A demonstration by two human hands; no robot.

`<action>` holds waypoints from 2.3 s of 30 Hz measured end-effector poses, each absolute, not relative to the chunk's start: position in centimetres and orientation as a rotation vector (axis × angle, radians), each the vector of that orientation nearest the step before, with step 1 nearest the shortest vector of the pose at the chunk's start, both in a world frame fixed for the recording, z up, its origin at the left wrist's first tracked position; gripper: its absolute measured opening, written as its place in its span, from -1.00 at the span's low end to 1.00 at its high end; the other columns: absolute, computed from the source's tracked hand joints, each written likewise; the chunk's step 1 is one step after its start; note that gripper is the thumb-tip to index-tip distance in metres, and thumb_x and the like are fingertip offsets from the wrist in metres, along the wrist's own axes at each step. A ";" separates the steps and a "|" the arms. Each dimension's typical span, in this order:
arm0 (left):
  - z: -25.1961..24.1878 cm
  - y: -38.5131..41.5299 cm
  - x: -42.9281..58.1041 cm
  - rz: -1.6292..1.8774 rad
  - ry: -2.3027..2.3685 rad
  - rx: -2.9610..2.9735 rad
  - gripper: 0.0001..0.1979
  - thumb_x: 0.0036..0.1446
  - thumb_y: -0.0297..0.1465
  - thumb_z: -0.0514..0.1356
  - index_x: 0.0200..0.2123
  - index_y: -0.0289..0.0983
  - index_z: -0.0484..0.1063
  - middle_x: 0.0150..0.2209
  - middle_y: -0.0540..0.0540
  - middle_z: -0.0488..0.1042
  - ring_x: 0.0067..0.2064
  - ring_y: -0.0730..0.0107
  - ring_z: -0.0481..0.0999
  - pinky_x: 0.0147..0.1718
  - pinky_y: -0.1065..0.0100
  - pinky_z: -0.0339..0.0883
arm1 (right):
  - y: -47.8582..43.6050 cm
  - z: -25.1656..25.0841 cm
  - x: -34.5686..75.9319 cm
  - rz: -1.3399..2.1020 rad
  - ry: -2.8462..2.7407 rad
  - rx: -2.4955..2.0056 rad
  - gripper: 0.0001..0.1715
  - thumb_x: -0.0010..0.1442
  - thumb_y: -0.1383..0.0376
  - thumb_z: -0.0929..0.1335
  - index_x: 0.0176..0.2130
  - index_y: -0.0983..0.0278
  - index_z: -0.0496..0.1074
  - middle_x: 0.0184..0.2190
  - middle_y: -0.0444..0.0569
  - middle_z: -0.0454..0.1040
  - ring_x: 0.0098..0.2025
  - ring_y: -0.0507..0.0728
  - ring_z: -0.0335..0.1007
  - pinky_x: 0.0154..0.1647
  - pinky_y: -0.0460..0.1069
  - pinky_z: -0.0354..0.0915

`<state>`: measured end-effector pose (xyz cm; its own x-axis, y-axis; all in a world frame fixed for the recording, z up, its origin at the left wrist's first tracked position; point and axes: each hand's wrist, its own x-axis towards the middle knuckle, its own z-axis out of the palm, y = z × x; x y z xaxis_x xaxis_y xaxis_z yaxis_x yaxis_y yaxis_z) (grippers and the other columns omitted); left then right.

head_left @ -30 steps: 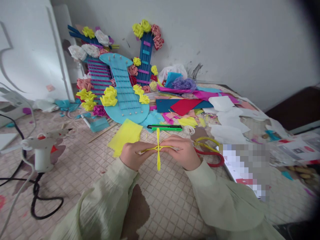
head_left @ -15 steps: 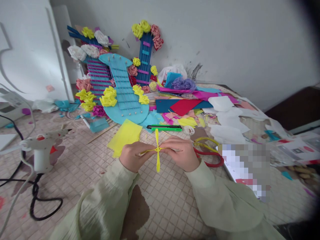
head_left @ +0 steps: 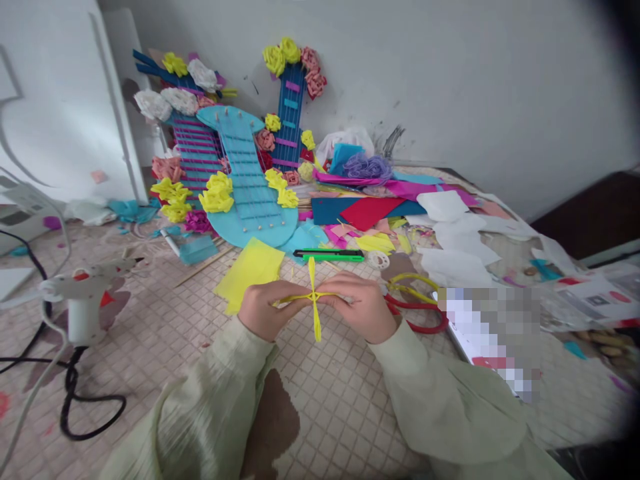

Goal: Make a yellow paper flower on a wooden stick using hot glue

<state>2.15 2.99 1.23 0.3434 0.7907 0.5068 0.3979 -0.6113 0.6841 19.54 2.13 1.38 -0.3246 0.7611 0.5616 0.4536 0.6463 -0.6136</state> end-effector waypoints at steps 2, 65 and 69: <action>1.2 3.0 2.1 1.179 1.048 2.155 -0.91 -0.13 -0.41 0.23 -0.48 -0.30 0.49 -0.50 -0.07 0.54 -0.47 0.46 0.50 -0.49 0.51 0.37 | 2.1 1.3 19.5 0.428 -1.982 -0.939 -0.91 0.01 0.38 0.33 -0.40 0.29 0.45 -0.46 -0.05 0.49 -0.39 0.05 0.36 -0.35 -0.03 0.29; -0.8 4.8 0.5 0.516 1.317 2.420 -0.75 -0.07 -0.45 0.08 -0.26 -0.29 0.40 -0.29 -0.13 0.50 -0.26 0.22 0.44 -0.28 0.22 0.30 | 3.0 0.4 21.4 0.414 -2.211 -1.243 -0.72 0.02 0.32 0.31 -0.19 0.25 0.39 -0.25 -0.03 0.45 -0.18 0.11 0.32 -0.13 0.08 0.24; -1.0 4.9 0.5 0.535 1.293 2.431 -0.73 -0.10 -0.49 0.09 -0.25 -0.27 0.40 -0.33 -0.12 0.51 -0.29 0.22 0.44 -0.30 0.23 0.29 | 3.2 -0.2 21.3 0.401 -2.246 -1.216 -0.75 -0.01 0.27 0.34 -0.24 0.23 0.41 -0.30 -0.04 0.46 -0.21 0.12 0.32 -0.17 0.07 0.24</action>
<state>0.49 4.86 -0.95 0.5162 0.8396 0.1691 0.7137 -0.5308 0.4571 21.28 3.17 -0.24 -0.4406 0.8373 0.3237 0.6735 0.5467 -0.4976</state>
